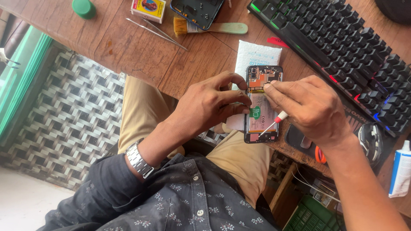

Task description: The person removes a battery from a disassembled smartphone using a screwdriver and tweezers, then prepares a new battery by peeling off its protective film and applying adhesive. The person then places the new battery into the phone chassis.

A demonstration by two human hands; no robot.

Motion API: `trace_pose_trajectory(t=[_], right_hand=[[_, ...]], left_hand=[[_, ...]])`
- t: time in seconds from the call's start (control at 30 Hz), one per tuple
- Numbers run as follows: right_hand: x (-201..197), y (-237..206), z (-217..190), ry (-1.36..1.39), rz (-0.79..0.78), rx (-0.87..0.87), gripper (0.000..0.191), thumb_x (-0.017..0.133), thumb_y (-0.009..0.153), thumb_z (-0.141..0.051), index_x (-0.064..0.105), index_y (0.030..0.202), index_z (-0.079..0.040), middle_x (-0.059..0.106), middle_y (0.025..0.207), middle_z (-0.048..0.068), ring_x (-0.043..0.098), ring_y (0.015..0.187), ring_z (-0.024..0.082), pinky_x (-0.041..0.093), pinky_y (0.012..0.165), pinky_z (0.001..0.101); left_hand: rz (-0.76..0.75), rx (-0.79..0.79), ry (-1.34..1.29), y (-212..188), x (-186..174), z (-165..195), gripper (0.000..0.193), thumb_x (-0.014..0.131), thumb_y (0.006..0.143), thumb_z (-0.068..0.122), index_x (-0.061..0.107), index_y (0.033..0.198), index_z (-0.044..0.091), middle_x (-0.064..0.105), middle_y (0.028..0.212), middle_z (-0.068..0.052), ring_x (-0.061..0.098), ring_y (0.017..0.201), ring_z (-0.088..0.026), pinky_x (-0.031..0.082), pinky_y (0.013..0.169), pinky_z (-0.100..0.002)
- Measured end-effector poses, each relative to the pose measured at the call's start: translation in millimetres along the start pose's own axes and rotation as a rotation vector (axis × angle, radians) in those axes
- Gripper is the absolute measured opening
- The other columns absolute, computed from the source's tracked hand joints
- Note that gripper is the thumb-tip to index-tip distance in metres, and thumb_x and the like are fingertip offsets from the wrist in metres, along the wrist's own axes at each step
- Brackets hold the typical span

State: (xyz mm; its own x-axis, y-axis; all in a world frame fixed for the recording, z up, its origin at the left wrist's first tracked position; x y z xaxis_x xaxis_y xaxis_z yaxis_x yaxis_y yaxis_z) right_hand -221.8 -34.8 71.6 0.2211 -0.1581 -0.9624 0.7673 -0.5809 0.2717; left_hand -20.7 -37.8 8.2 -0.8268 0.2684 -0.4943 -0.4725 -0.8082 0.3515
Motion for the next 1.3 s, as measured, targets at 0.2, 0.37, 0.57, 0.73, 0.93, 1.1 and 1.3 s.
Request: trace_pose_trajectory(t=[0.2, 0.37, 0.57, 0.73, 0.93, 1.1, 1.3], right_hand=[[0.2, -3.6, -3.0, 0.057, 0.020, 0.092, 0.021, 0.081, 0.090, -0.011, 0.079, 0.111, -0.004, 0.075, 0.103, 0.006, 0.073, 0.092, 0.021, 0.055, 0.079, 0.0342], [6.4, -4.1, -12.9, 0.241, 0.150, 0.516, 0.017, 0.084, 0.094, -0.012, 0.079, 0.110, -0.008, 0.074, 0.106, 0.007, 0.071, 0.088, 0.018, 0.055, 0.074, 0.0299], [19.8, 3.0, -37.9, 0.292, 0.267, 0.830, 0.014, 0.087, 0.092, -0.007, 0.081, 0.104, -0.005, 0.073, 0.098, 0.008, 0.066, 0.073, 0.016, 0.050, 0.062, 0.0281], [25.2, 7.9, -50.1, 0.291, 0.355, 0.854, 0.013, 0.086, 0.094, -0.005, 0.078, 0.105, -0.003, 0.071, 0.103, 0.008, 0.066, 0.082, 0.012, 0.051, 0.065, 0.0245], [32.8, 10.7, -52.1, 0.317, 0.366, 0.944, 0.012, 0.086, 0.091, -0.005, 0.078, 0.099, -0.001, 0.071, 0.099, 0.008, 0.062, 0.073, 0.012, 0.045, 0.057, 0.0258], [31.1, 14.7, -54.0, 0.328, 0.354, 0.924, 0.014, 0.086, 0.093, -0.006, 0.078, 0.103, -0.002, 0.071, 0.100, 0.008, 0.066, 0.080, 0.011, 0.049, 0.062, 0.0244], [31.1, 17.7, -56.5, 0.303, 0.344, 0.944, 0.012, 0.086, 0.092, -0.005, 0.079, 0.101, -0.001, 0.073, 0.100, 0.008, 0.064, 0.071, 0.010, 0.048, 0.060, 0.0245]], left_hand=[[0.016, 0.002, 0.012, -1.5, -0.8, 2.3, 0.014, 0.077, 0.092, 0.027, 0.078, 0.103, 0.018, 0.067, 0.115, 0.001, 0.072, 0.083, -0.017, 0.057, 0.072, -0.032], [0.047, 0.017, 0.062, -1.0, -0.1, 4.5, 0.013, 0.078, 0.092, 0.029, 0.078, 0.101, 0.020, 0.067, 0.112, 0.003, 0.071, 0.082, -0.017, 0.056, 0.070, -0.032], [0.104, 0.096, 0.111, -6.6, -2.4, 9.8, 0.016, 0.080, 0.091, 0.032, 0.080, 0.101, 0.020, 0.068, 0.106, 0.002, 0.069, 0.084, -0.020, 0.054, 0.070, -0.035], [0.118, 0.115, 0.112, -8.2, -4.9, 7.3, 0.017, 0.079, 0.090, 0.032, 0.080, 0.102, 0.019, 0.068, 0.105, 0.001, 0.068, 0.085, -0.020, 0.054, 0.071, -0.035], [0.107, 0.127, 0.109, -10.5, -6.2, 3.2, 0.015, 0.079, 0.090, 0.030, 0.080, 0.101, 0.019, 0.068, 0.103, 0.002, 0.067, 0.085, -0.021, 0.053, 0.071, -0.036], [0.123, 0.130, 0.100, -11.0, -7.5, 0.5, 0.015, 0.078, 0.089, 0.029, 0.080, 0.100, 0.020, 0.068, 0.103, 0.002, 0.067, 0.085, -0.020, 0.053, 0.070, -0.035], [0.118, 0.130, 0.126, -11.7, -7.1, -2.2, 0.015, 0.079, 0.088, 0.029, 0.079, 0.097, 0.018, 0.068, 0.102, 0.002, 0.067, 0.083, -0.020, 0.052, 0.069, -0.036]])
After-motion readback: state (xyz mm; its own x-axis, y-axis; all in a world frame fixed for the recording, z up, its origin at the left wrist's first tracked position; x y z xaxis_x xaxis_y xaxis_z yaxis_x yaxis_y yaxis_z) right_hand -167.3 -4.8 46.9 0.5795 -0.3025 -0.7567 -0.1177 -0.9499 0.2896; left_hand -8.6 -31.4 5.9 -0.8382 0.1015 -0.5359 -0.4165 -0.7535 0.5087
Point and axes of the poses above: each hand's wrist, its own y-axis towards the middle knuckle, its own x-axis out of the palm, z = x × y, the point moved 4 cm from there along y, towards the middle knuckle
